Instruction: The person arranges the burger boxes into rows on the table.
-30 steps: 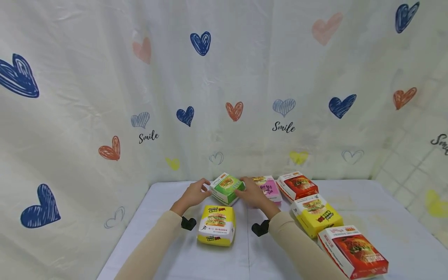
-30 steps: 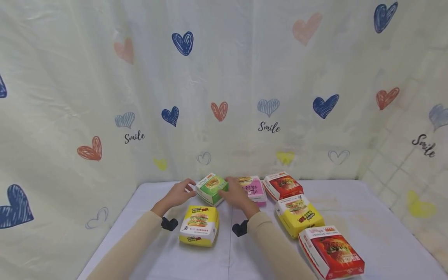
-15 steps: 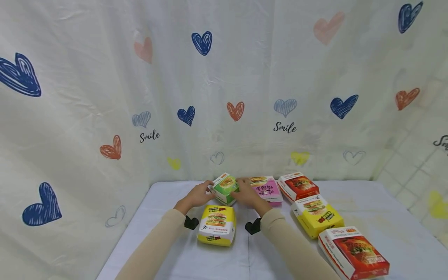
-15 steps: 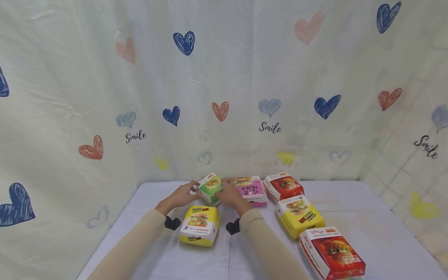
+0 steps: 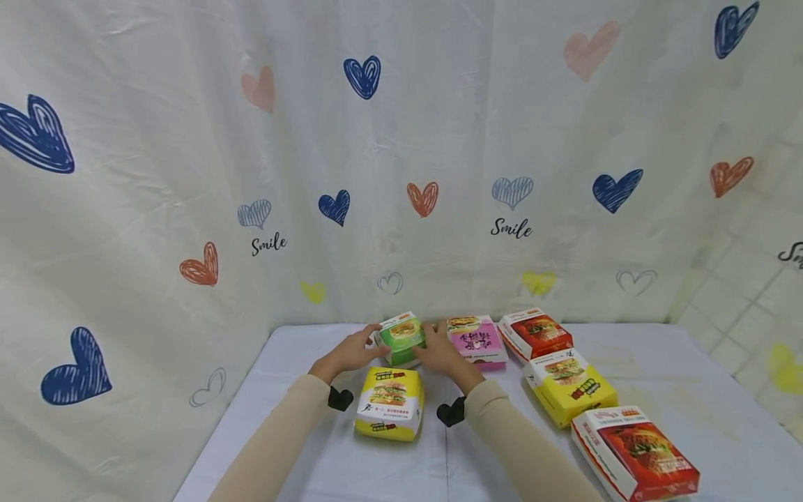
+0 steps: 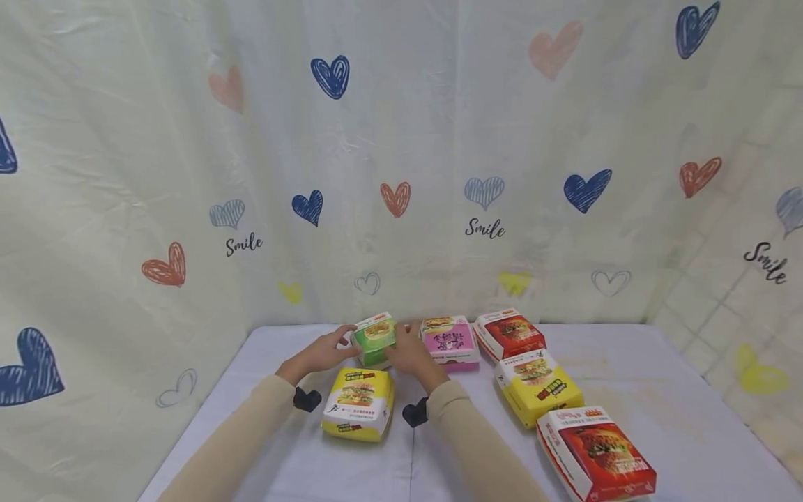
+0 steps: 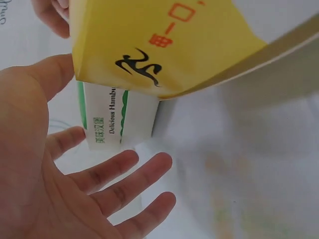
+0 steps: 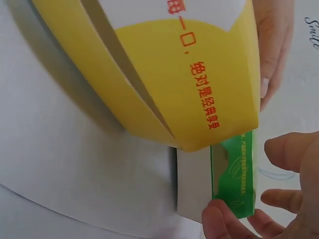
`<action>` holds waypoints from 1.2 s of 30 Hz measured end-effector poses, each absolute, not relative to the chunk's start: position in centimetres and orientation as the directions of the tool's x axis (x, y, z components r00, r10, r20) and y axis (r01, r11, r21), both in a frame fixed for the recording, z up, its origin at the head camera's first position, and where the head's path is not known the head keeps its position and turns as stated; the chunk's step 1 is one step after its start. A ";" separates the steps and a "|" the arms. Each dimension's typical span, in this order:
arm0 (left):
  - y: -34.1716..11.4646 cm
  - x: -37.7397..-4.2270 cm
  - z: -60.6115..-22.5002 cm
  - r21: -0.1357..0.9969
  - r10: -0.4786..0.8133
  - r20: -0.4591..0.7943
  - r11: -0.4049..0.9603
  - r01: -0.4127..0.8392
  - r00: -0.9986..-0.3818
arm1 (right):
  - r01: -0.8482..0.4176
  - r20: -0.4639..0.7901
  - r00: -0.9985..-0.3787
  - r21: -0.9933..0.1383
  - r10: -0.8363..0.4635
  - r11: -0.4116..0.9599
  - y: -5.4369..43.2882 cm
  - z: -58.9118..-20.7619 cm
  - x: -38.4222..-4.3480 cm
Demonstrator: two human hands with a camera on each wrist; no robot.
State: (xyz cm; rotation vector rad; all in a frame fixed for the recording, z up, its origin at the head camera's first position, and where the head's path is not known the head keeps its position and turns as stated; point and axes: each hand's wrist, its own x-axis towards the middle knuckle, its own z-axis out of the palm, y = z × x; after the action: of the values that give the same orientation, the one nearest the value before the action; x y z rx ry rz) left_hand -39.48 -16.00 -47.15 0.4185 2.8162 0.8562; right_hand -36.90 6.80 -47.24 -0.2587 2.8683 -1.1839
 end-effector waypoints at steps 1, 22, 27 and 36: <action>-16.0 -39.5 -47.2 0.569 0.314 -0.088 0.795 0.211 -0.945 | -0.147 0.045 -0.986 -0.696 -0.163 0.703 6.8 -47.3 -36.9; -16.1 -39.5 -47.3 0.576 0.301 -0.137 0.799 0.171 -0.944 | -0.170 0.069 -0.983 -0.687 -0.170 0.706 6.2 -47.2 -35.9; -16.1 -39.5 -47.4 0.573 0.304 -0.126 0.799 0.181 -0.944 | -0.176 0.081 -0.983 -0.698 -0.167 0.694 6.3 -47.6 -36.2; -16.1 -40.0 -47.6 0.552 0.330 -0.062 0.797 0.243 -0.942 | -0.189 0.113 -0.982 -0.699 -0.154 0.690 6.2 -48.0 -36.4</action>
State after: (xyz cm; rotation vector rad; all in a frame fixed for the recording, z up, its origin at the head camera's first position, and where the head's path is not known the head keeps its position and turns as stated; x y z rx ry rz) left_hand -39.96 -16.08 -47.63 0.4547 2.8298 0.8383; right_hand -36.40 6.22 -48.04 -0.2978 2.9293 -1.2195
